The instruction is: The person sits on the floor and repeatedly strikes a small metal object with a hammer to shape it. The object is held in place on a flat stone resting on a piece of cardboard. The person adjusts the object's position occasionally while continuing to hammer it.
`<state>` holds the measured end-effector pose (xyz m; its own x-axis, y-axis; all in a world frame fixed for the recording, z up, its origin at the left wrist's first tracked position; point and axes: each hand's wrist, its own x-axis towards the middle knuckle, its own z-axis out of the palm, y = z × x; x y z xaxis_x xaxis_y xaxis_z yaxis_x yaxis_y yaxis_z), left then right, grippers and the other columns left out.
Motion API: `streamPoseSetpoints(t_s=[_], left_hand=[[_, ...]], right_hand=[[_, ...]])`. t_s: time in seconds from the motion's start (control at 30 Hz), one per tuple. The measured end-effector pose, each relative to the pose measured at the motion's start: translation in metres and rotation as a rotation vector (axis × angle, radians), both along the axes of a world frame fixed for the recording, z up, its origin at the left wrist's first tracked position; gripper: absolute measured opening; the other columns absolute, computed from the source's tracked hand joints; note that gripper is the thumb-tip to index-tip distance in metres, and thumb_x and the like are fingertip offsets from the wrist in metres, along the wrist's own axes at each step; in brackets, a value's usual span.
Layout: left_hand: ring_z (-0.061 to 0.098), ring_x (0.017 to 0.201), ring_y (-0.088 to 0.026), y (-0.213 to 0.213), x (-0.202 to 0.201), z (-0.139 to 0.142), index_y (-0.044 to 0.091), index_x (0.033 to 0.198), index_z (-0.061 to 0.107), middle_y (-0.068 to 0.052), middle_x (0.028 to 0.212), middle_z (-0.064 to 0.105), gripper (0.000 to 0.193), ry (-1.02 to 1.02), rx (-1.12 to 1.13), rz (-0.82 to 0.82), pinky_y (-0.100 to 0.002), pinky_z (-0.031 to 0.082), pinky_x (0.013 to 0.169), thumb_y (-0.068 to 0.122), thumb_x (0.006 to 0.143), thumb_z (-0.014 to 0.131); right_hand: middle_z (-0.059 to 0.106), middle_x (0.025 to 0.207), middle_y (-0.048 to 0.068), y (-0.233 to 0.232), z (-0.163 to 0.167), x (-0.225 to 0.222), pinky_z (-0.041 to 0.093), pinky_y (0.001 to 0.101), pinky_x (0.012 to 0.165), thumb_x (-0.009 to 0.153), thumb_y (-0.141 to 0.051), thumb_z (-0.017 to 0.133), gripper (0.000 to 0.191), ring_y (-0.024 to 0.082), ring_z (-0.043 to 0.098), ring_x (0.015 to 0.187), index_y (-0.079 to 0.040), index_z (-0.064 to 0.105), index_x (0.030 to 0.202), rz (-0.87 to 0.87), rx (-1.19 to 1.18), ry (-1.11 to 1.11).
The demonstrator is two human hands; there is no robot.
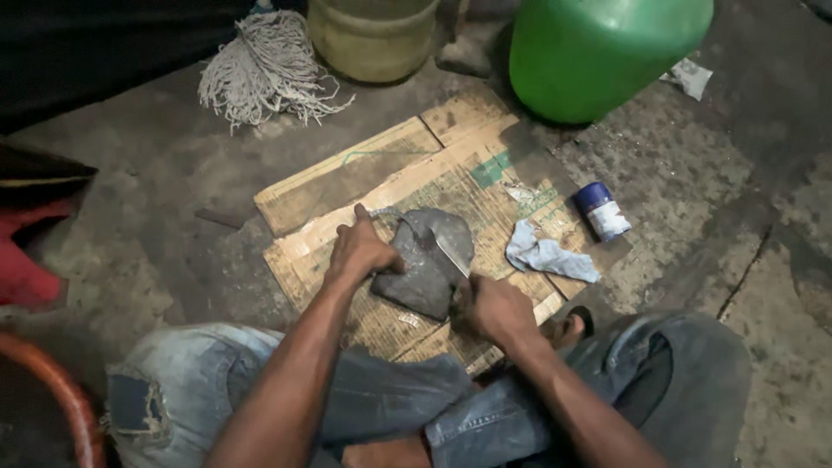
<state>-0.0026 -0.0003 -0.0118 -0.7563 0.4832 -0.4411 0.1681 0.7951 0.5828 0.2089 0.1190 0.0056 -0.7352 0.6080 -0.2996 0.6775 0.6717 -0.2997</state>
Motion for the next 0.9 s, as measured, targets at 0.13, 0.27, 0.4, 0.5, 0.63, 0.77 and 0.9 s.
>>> streamPoseSetpoints(t_s=[0.13, 0.27, 0.4, 0.5, 0.63, 0.77, 0.9], left_hand=[[0.051, 0.129, -0.055, 0.003, 0.000, -0.007, 0.004, 0.162, 0.006, -0.048, 0.149, 0.026, 0.151, -0.017, 0.021, -0.015, -0.045, 0.048, 0.109, 0.037, 0.052, 0.103], [0.053, 0.125, -0.058, 0.008, 0.007, -0.010, 0.008, 0.163, 0.007, -0.046, 0.149, 0.029, 0.154, 0.053, -0.008, -0.028, -0.049, 0.052, 0.104, 0.044, 0.049, 0.103], [0.053, 0.126, -0.058, 0.009, 0.009, -0.009, 0.010, 0.165, 0.010, -0.044, 0.141, 0.040, 0.151, 0.072, -0.031, -0.062, -0.053, 0.050, 0.105, 0.043, 0.050, 0.103], [0.051, 0.128, -0.058, 0.009, 0.007, -0.009, 0.017, 0.166, 0.012, -0.042, 0.140, 0.042, 0.149, 0.034, -0.021, -0.029, -0.054, 0.049, 0.106, 0.039, 0.049, 0.103], [0.054, 0.126, -0.053, 0.010, 0.004, -0.014, 0.013, 0.165, 0.012, -0.041, 0.131, 0.053, 0.149, 0.080, -0.032, -0.087, -0.054, 0.049, 0.104, 0.042, 0.049, 0.102], [0.059, 0.123, -0.051, 0.008, 0.000, -0.022, 0.012, 0.165, 0.016, -0.038, 0.128, 0.059, 0.147, 0.090, -0.003, -0.076, -0.052, 0.050, 0.104, 0.039, 0.048, 0.101], [0.058, 0.123, -0.050, 0.009, -0.004, -0.032, 0.004, 0.162, 0.016, -0.035, 0.124, 0.064, 0.148, 0.139, 0.037, -0.121, -0.051, 0.049, 0.105, 0.039, 0.046, 0.102]], right_hand=[[0.073, 0.103, 0.021, -0.001, -0.007, 0.002, 0.053, 0.0541, 0.088, 0.098, -0.048, 0.049, 0.042, 0.044, 0.068, 0.100, -0.017, 0.072, 0.115, -0.023, -0.042, -0.052], [0.073, 0.104, 0.021, 0.006, -0.004, 0.005, 0.052, 0.0536, 0.086, 0.094, -0.044, 0.055, 0.041, 0.043, 0.068, 0.100, -0.013, 0.071, 0.116, -0.017, -0.063, 0.085], [0.072, 0.093, 0.027, 0.006, 0.002, 0.005, 0.054, 0.0521, 0.082, 0.097, -0.043, 0.054, 0.044, 0.043, 0.071, 0.090, -0.007, 0.065, 0.120, -0.226, -0.154, 0.372], [0.072, 0.085, 0.029, -0.002, 0.003, 0.003, 0.051, 0.0551, 0.080, 0.103, -0.043, 0.047, 0.042, 0.046, 0.071, 0.085, -0.006, 0.066, 0.108, -0.276, -0.098, 0.430], [0.071, 0.093, 0.029, -0.003, 0.003, 0.005, 0.051, 0.0558, 0.082, 0.099, -0.038, 0.054, 0.035, 0.049, 0.067, 0.092, -0.008, 0.068, 0.108, -0.017, -0.026, 0.100], [0.071, 0.092, 0.028, 0.001, 0.002, 0.007, 0.051, 0.0562, 0.080, 0.102, -0.039, 0.049, 0.037, 0.048, 0.069, 0.092, -0.008, 0.069, 0.108, -0.125, 0.026, 0.271], [0.073, 0.094, 0.026, -0.002, -0.005, 0.007, 0.054, 0.0540, 0.079, 0.102, -0.033, 0.044, 0.037, 0.047, 0.070, 0.090, -0.005, 0.067, 0.108, -0.059, -0.027, 0.627]])
